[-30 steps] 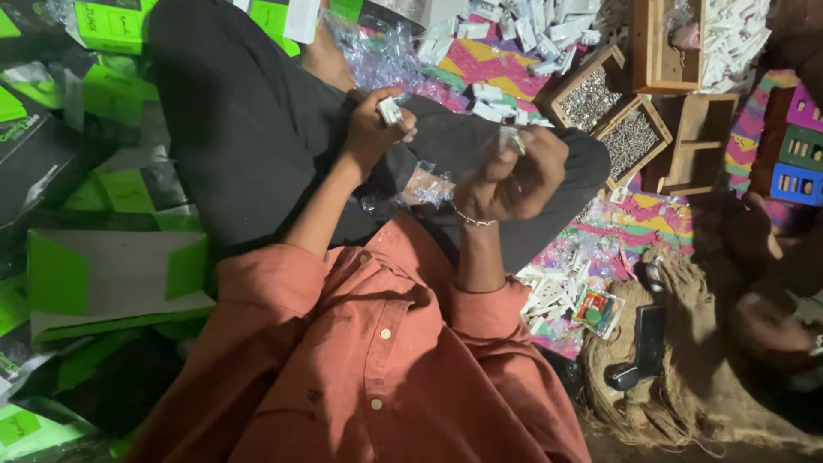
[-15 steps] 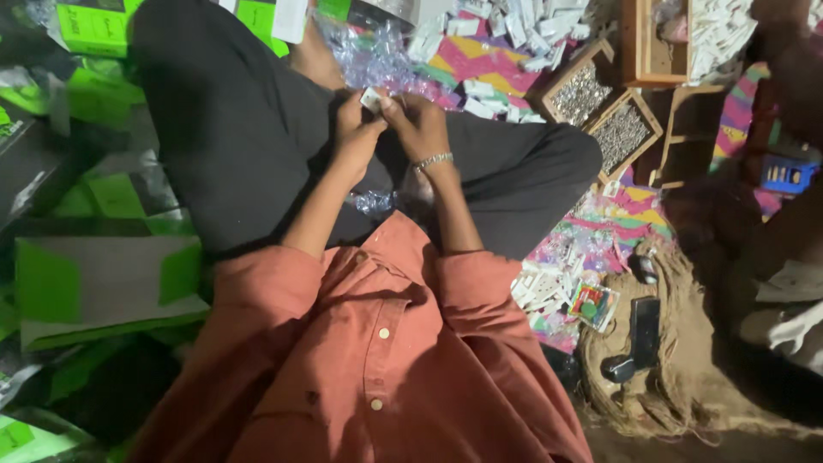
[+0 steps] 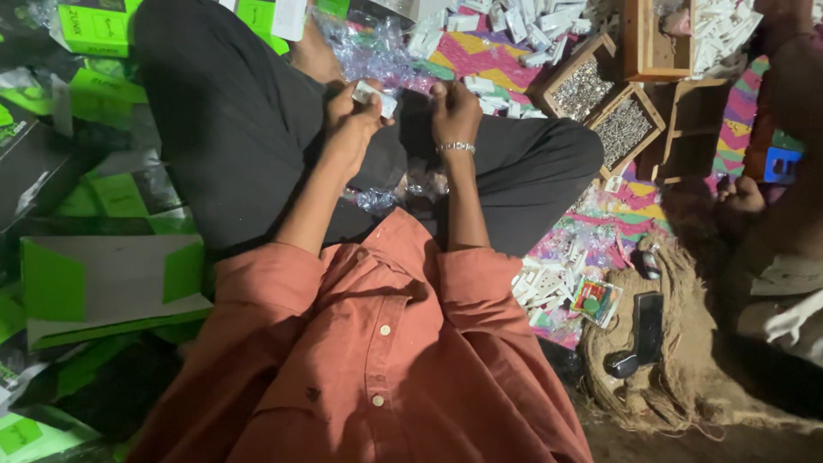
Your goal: The person sits cross-legged on the floor and repeatedly picks up small white plastic components and metal pins. They insert the pins into the components by hand and place the assembled units into a nearby wooden tray. The workspace is cluttered with green boxes and loose parts.
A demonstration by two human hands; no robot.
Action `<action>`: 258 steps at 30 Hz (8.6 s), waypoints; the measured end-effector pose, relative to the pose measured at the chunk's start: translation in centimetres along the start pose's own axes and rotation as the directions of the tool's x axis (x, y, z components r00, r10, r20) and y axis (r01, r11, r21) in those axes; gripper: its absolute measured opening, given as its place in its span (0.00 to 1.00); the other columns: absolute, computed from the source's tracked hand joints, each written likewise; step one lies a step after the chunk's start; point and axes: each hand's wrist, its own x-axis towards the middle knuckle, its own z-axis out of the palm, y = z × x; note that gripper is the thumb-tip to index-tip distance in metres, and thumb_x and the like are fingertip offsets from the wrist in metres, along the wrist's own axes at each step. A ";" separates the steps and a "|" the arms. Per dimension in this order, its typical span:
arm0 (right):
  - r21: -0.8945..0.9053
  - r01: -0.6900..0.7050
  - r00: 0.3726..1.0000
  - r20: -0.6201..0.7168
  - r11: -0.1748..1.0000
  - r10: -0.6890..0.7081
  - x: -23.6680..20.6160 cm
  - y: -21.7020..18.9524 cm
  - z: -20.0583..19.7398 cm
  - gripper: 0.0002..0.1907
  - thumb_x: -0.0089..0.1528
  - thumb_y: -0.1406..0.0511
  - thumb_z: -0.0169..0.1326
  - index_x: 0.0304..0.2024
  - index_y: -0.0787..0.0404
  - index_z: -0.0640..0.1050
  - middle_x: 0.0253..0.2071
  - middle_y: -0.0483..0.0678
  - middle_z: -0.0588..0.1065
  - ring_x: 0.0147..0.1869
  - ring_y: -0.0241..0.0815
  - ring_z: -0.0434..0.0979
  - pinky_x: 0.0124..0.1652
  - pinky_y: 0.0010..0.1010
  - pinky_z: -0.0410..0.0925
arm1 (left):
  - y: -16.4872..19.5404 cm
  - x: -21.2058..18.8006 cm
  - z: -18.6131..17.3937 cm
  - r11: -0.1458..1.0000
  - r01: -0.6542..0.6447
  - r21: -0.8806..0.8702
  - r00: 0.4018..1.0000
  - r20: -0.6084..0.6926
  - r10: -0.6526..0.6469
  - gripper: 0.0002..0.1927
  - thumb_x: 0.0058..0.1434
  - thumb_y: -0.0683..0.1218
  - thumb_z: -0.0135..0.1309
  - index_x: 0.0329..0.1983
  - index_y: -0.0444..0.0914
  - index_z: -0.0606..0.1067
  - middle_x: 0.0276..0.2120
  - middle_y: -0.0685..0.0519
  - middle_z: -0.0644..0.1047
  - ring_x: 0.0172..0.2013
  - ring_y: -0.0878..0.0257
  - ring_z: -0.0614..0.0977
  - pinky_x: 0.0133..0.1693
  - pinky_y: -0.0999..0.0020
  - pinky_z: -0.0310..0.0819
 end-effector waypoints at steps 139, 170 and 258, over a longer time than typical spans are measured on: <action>0.623 -0.140 0.890 0.419 0.770 -0.177 -3.2 -4.2 1.7 0.15 0.66 0.64 0.60 0.52 0.65 0.78 0.44 0.43 0.79 0.47 0.31 0.77 0.48 0.26 0.72 | 0.7 -0.5 -1.1 0.996 -0.004 0.095 0.962 0.273 -0.022 0.15 0.76 0.48 0.48 0.60 0.36 0.73 0.46 0.58 0.73 0.48 0.69 0.73 0.54 0.72 0.66; -0.207 -0.107 0.940 0.298 0.973 0.167 10.3 4.7 -9.0 0.27 0.57 0.71 0.60 0.61 0.62 0.75 0.37 0.54 0.81 0.37 0.42 0.81 0.36 0.33 0.71 | 1.1 -0.8 -0.8 0.936 0.049 0.349 0.989 0.111 -0.093 0.31 0.72 0.64 0.40 0.62 0.35 0.72 0.51 0.49 0.78 0.51 0.62 0.77 0.51 0.61 0.76; 0.273 0.110 0.866 0.446 0.956 -0.227 -3.1 -3.4 -2.4 0.12 0.69 0.65 0.56 0.49 0.68 0.82 0.29 0.49 0.80 0.32 0.29 0.73 0.32 0.28 0.67 | 2.7 -1.0 0.2 0.521 -0.433 0.735 0.900 0.323 0.292 0.19 0.61 0.41 0.64 0.54 0.30 0.79 0.41 0.46 0.82 0.41 0.62 0.82 0.46 0.67 0.74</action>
